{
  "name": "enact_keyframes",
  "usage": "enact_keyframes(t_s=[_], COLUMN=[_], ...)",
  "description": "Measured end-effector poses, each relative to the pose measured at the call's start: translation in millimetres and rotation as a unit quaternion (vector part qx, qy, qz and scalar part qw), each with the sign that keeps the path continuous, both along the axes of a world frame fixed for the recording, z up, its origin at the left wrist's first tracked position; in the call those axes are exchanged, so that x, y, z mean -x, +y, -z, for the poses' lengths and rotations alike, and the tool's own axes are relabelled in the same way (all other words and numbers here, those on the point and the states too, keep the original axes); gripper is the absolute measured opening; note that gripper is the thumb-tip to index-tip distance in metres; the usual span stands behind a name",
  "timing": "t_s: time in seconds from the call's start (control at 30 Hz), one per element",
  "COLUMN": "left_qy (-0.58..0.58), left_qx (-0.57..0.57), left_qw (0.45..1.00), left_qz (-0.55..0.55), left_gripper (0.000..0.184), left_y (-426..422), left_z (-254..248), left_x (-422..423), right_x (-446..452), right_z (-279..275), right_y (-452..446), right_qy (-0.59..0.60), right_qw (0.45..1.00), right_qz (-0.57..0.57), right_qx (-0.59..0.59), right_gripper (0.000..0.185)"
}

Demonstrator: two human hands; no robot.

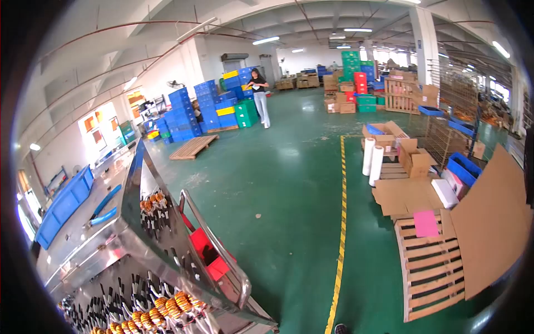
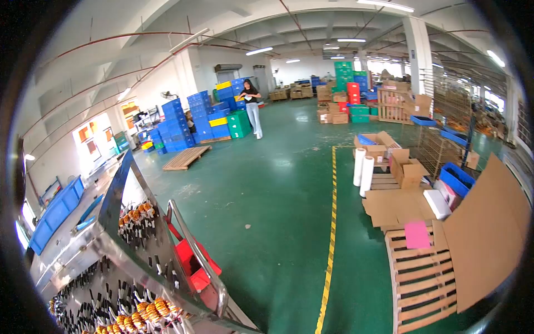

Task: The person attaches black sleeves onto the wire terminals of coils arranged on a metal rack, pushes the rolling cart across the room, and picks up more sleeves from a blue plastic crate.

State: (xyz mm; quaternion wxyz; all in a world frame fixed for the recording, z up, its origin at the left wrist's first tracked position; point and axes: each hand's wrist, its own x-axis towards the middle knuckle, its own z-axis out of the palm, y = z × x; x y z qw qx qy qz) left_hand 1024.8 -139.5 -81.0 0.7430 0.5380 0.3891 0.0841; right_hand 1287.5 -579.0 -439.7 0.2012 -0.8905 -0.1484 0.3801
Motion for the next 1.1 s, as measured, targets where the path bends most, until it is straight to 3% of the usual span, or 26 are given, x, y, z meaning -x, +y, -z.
enact_keyframes(t_s=[0.07, 0.13, 0.23, 0.3, 0.37, 0.43, 0.63, 0.77, 0.83, 0.87, 0.97, 1.03, 1.07, 1.1], left_qy=[-0.003, -0.007, -0.013, -0.014, -0.019, -0.024, -0.028, -0.025, -0.029, -0.032, -0.037, -0.035, -0.033, -0.032], left_qx=[-0.008, -0.018, -0.031, -0.034, -0.035, -0.035, -0.009, 0.006, 0.007, 0.007, 0.007, 0.008, 0.009, 0.012], left_qw=[0.999, 0.997, 0.992, 0.989, 0.985, 0.982, 0.977, 0.979, 0.979, 0.979, 0.978, 0.975, 0.972, 0.969], left_qz=[-0.043, -0.078, -0.124, -0.146, -0.167, -0.183, -0.21, -0.203, -0.201, -0.2, -0.207, -0.221, -0.232, -0.244], left_gripper=[0.068, 0.067, 0.064, 0.063, 0.061, 0.06, 0.055, 0.052, 0.051, 0.05, 0.048, 0.047, 0.046, 0.045], left_y=[0, 3, 8, 18, 30, 46, 108, 137, 147, 150, 163, 168, 172, 175], left_z=[-11, -21, -26, -34, -35, -27, 6, 18, 19, 19, 16, 18, 19, 22], left_x=[-25, -48, -72, -88, -99, -107, -126, -135, -140, -143, -147, -146, -146, -146], right_x=[-72, -141, -203, -210, -203, -191, -164, -176, -186, -190, -176, -176, -164, -151], right_z=[3, -1, -52, -79, -161, -153, -54, -20, -43, -68, -144, -95, -124, -104], right_y=[36, 94, 209, 285, 347, 405, 495, 529, 553, 570, 629, 666, 680, 707], right_qy=[-0.091, -0.24, -0.377, -0.335, -0.271, -0.282, -0.126, -0.06, -0.185, -0.176, -0.2, -0.243, -0.064, -0.235], right_qw=[0.98, 0.898, 0.827, 0.885, 0.848, 0.792, 0.706, 0.626, 0.531, 0.529, 0.665, 0.579, 0.702, 0.528], right_qz=[-0.175, -0.368, -0.417, -0.315, -0.423, -0.469, -0.654, -0.729, -0.773, -0.775, -0.718, -0.725, -0.676, -0.741], right_qx=[0.025, 0.031, -0.03, -0.075, -0.167, -0.269, -0.243, -0.27, -0.295, -0.296, -0.045, -0.283, -0.217, -0.342], right_gripper=[0.018, 0.019, 0.016, 0.014, 0.02, 0.015, 0.012, 0.01, 0.009, 0.009, 0.007, 0.006, 0.008, 0.01])
